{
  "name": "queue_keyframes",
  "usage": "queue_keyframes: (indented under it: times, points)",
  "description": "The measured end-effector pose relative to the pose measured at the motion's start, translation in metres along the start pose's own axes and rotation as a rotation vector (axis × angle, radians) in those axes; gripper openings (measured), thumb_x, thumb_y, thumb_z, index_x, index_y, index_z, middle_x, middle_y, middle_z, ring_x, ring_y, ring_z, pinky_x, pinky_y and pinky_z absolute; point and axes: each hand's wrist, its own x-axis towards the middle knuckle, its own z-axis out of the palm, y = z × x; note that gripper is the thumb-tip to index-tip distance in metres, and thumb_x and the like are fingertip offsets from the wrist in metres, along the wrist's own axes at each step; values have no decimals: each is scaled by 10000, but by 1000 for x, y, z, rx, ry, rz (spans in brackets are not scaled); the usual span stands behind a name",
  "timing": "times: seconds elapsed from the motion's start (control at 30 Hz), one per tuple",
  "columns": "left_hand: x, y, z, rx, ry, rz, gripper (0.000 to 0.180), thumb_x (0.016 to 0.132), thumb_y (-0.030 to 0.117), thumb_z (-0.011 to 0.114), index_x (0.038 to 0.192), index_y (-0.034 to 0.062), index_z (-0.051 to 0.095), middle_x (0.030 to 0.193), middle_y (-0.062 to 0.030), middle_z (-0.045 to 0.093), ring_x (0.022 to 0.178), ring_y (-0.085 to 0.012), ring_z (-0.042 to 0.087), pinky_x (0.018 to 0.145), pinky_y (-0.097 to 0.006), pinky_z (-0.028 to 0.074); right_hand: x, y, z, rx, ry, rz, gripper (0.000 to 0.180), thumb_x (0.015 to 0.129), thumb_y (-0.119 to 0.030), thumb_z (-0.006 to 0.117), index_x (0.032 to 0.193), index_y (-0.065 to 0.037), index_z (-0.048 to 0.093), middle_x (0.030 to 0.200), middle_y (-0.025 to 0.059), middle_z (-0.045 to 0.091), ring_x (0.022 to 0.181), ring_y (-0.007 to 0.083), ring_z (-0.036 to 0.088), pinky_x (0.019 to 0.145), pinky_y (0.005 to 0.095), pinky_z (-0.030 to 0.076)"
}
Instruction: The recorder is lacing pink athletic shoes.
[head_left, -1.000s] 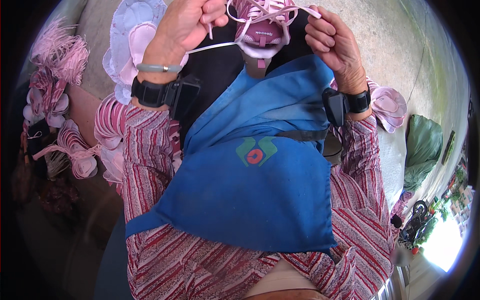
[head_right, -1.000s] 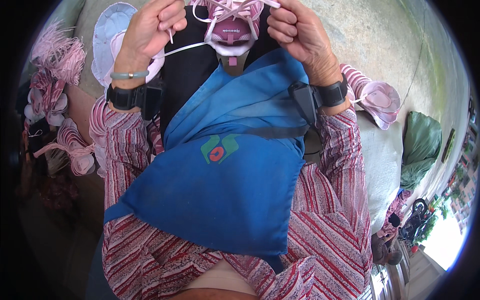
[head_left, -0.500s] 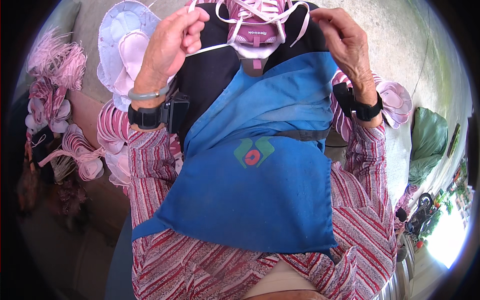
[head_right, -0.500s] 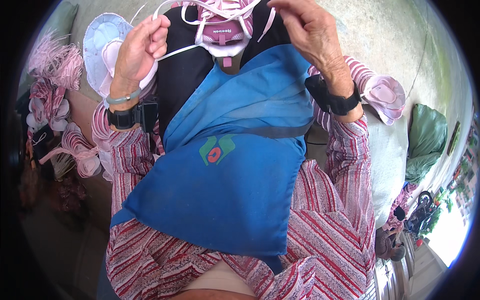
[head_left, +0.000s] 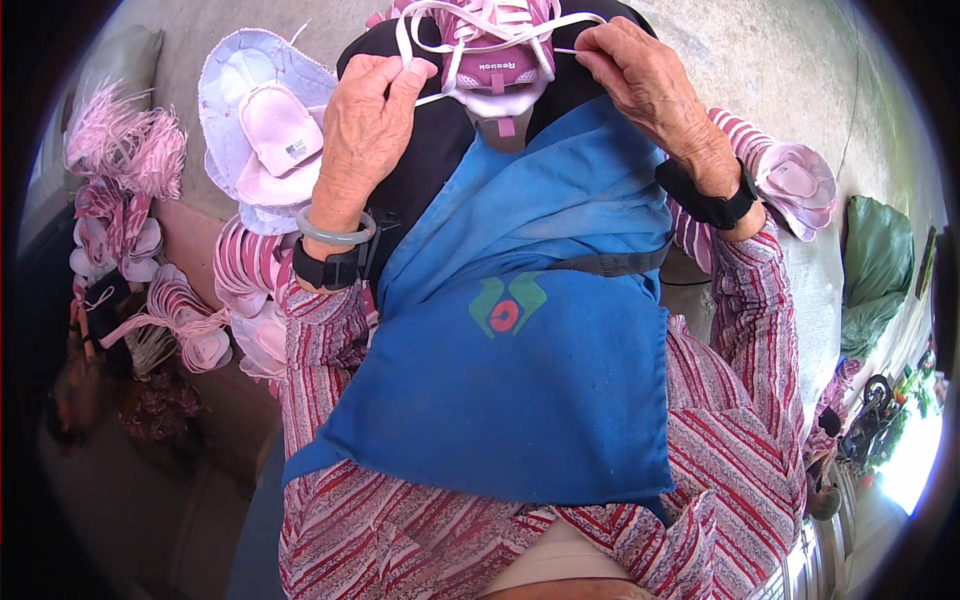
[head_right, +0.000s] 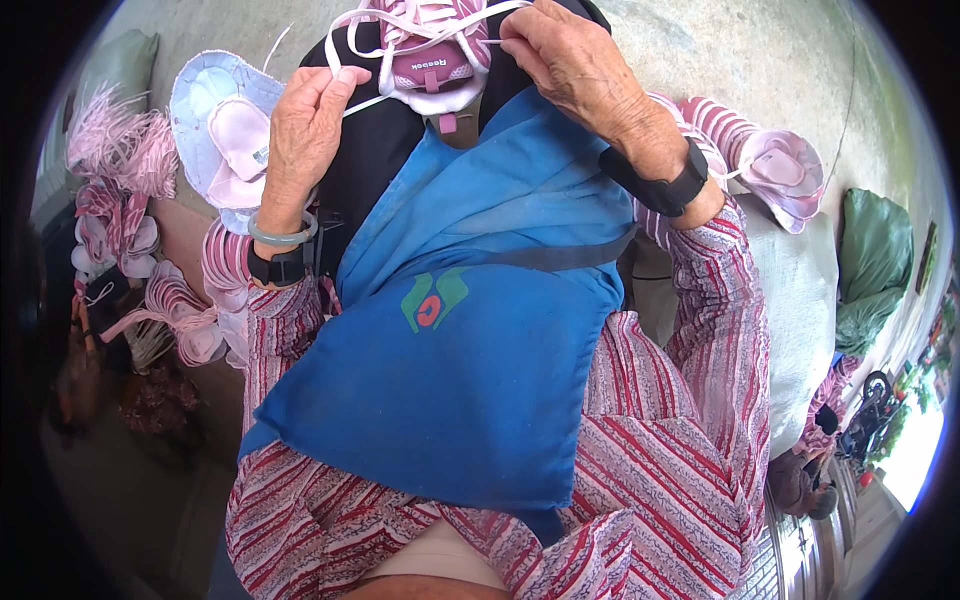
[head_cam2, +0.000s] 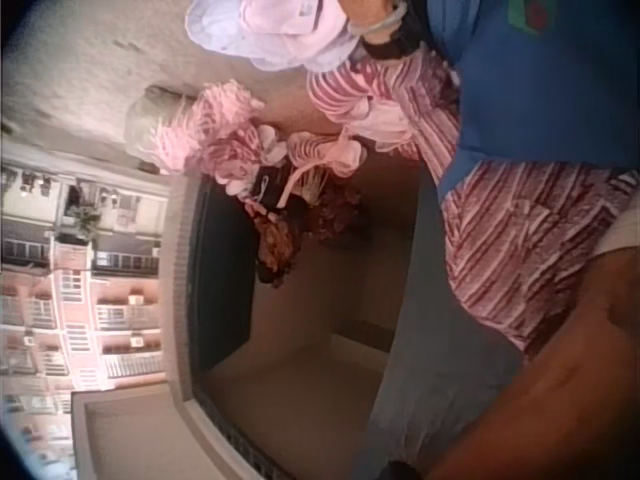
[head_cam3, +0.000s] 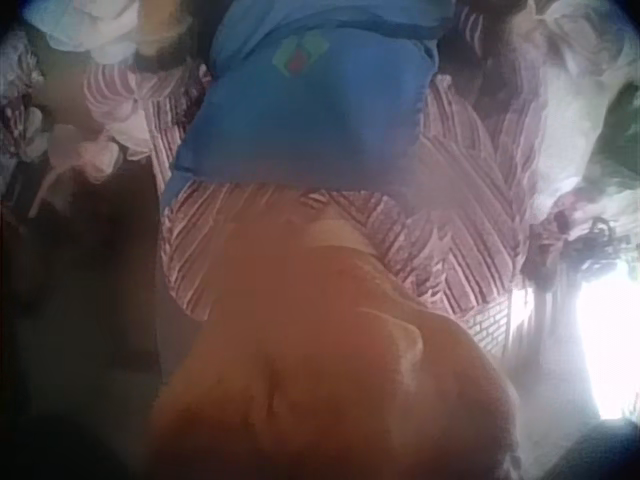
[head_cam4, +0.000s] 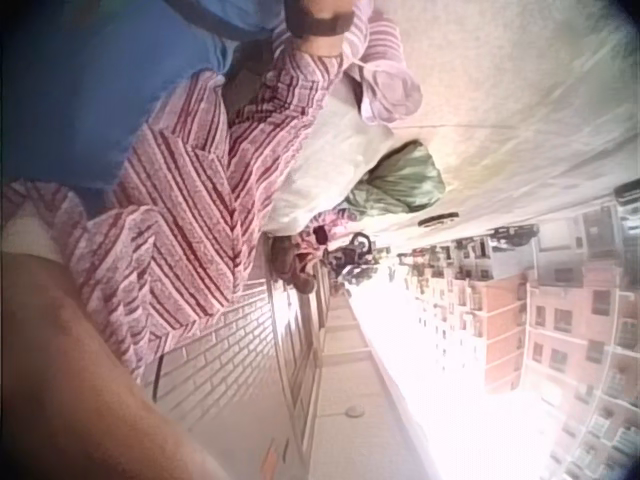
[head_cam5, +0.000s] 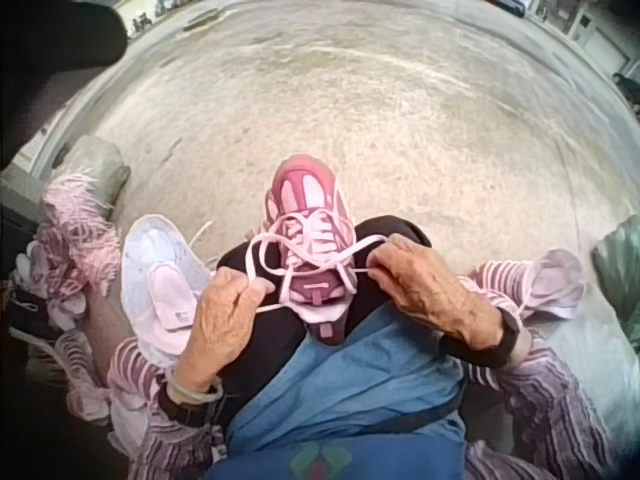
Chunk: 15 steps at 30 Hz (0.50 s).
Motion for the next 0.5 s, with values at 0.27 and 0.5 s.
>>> queue_keyframes:
  times: [0.27, 0.5]
  points:
    - [-5, -4, -14, -1217, -138, -762, 252, 890, 101, 559, 1085, -57, 550, 986, -125, 605, 885, -185, 621, 788, -277, 526, 15, -18, 2, -24, 4, 15, 136, 831, -88, 551, 946, -21, 578, 823, 135, 566, 687, 267, 580, 583, 330, 463]
    - [5, 1, -12, -1138, -13, -724, 202, 844, 28, 602, 1024, -55, 561, 960, -144, 625, 878, -205, 644, 760, -272, 550, 26, -5, 13, 234, 417, -487, 81, 822, -82, 522, 858, -11, 538, 803, 152, 517, 705, 326, 548, 595, 389, 446]
